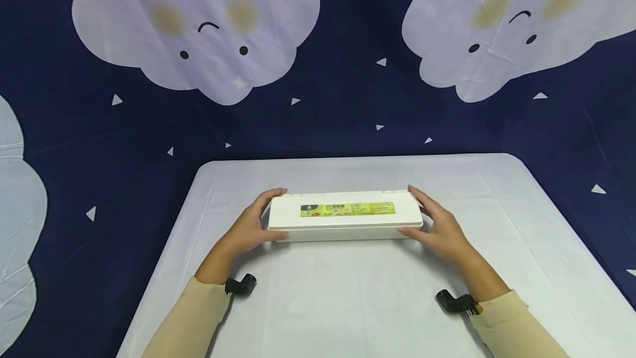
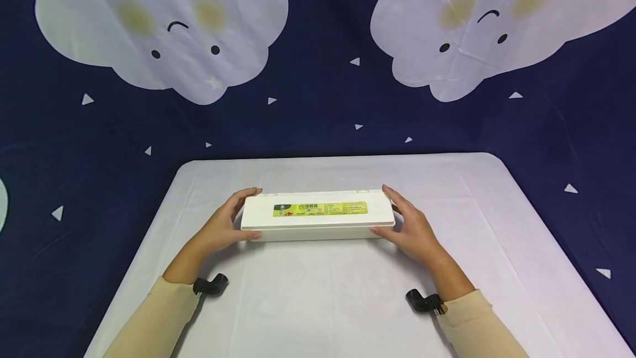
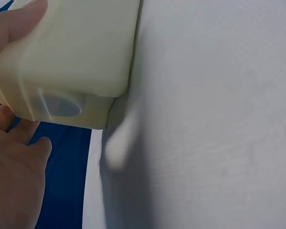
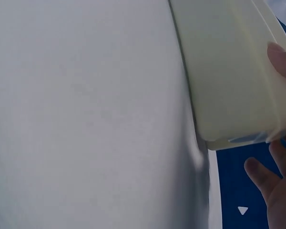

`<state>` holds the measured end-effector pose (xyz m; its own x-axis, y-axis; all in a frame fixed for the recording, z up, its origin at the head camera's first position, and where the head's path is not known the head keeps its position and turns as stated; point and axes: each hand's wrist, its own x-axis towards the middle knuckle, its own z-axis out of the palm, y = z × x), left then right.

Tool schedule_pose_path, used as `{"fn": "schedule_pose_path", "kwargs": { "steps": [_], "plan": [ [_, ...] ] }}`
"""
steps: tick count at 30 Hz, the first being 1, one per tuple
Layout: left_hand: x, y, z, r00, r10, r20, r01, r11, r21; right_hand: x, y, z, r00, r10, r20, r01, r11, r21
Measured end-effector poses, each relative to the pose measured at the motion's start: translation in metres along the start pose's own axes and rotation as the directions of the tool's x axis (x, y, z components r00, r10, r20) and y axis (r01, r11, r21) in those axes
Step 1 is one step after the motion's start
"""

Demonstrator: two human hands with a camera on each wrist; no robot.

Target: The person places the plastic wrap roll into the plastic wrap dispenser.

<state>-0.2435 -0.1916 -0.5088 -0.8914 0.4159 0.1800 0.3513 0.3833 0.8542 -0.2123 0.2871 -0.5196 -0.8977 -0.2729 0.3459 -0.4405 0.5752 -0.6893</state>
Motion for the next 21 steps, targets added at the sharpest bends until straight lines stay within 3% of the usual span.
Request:
{"fn": "schedule_pose_path", "kwargs": {
  "steps": [11,21],
  "plan": [
    [0.0020,0.0030,-0.0035,0.999,-0.042,0.025,0.042,0.999,-0.002,0.0019,-0.0072,-0.0003,0.998,0.057,-0.007,-0.057,0.998,0.013],
    [-0.0007,0.0055,-0.0037,0.999,-0.032,0.026,0.030,0.998,0.055,0.0012,-0.0101,-0.0035,0.998,0.058,0.003,-0.058,0.998,0.021]
  ]
}}
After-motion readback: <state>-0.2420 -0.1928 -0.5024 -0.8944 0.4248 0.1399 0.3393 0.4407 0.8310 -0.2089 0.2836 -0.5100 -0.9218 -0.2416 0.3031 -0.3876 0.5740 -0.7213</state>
